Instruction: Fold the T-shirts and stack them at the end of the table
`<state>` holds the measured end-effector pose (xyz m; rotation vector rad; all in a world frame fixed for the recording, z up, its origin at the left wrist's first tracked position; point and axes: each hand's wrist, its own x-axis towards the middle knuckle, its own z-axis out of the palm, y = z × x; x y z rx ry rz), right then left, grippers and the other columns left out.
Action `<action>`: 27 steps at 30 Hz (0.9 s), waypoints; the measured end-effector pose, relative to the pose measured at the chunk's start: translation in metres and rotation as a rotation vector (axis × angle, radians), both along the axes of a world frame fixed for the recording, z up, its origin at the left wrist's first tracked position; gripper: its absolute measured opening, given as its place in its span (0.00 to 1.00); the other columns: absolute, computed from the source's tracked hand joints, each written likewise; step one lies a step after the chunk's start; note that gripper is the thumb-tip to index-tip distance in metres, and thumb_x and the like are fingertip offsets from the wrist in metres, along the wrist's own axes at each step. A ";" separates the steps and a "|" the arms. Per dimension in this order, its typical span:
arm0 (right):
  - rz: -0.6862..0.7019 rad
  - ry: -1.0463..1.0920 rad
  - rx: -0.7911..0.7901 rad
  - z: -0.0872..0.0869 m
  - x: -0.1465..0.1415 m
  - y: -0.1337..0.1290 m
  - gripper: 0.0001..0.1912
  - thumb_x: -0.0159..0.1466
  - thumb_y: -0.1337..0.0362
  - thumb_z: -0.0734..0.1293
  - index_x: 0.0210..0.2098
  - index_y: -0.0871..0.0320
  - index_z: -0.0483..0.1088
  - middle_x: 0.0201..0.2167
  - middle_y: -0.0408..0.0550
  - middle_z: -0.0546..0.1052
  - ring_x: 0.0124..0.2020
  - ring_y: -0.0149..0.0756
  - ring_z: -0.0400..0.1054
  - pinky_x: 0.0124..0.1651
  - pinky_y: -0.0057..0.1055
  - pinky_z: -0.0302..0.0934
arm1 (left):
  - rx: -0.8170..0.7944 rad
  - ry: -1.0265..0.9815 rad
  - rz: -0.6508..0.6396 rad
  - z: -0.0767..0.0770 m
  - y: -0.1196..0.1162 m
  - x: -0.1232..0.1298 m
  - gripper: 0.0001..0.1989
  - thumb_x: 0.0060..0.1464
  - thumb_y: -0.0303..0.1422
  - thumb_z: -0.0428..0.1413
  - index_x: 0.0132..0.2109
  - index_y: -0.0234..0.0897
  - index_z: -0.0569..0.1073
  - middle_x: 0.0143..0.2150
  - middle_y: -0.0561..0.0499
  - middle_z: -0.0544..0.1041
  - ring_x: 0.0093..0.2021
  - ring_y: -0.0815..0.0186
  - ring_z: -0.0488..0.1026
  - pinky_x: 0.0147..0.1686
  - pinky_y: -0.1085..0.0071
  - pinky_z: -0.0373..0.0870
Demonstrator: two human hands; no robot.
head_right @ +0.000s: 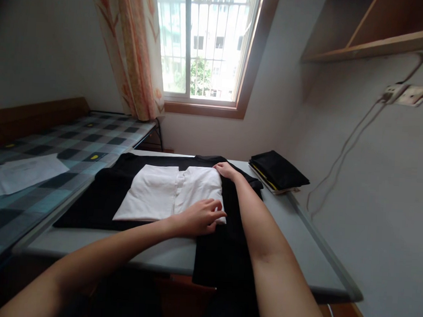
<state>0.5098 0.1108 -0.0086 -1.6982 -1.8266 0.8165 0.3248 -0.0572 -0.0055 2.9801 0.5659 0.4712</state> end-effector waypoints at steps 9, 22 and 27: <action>-0.021 -0.142 0.108 -0.009 -0.004 0.010 0.10 0.62 0.65 0.63 0.34 0.60 0.77 0.33 0.48 0.80 0.38 0.36 0.70 0.43 0.28 0.63 | 0.353 0.126 -0.132 -0.021 0.008 0.026 0.10 0.60 0.22 0.49 0.35 0.31 0.74 0.38 0.43 0.71 0.36 0.62 0.70 0.29 0.68 0.65; -0.017 -0.463 0.244 -0.021 -0.010 0.004 0.13 0.65 0.60 0.61 0.39 0.54 0.77 0.45 0.53 0.78 0.52 0.48 0.62 0.55 0.42 0.53 | 0.293 0.065 -0.046 -0.027 0.002 0.004 0.12 0.64 0.27 0.46 0.51 0.32 0.69 0.41 0.44 0.71 0.39 0.62 0.70 0.38 0.68 0.67; -0.006 -0.549 0.154 -0.005 -0.031 0.005 0.22 0.67 0.48 0.56 0.40 0.53 0.77 0.41 0.51 0.79 0.52 0.49 0.65 0.56 0.46 0.51 | 0.228 0.163 0.107 -0.013 -0.003 -0.040 0.12 0.61 0.28 0.50 0.51 0.36 0.68 0.44 0.44 0.70 0.42 0.59 0.68 0.39 0.65 0.67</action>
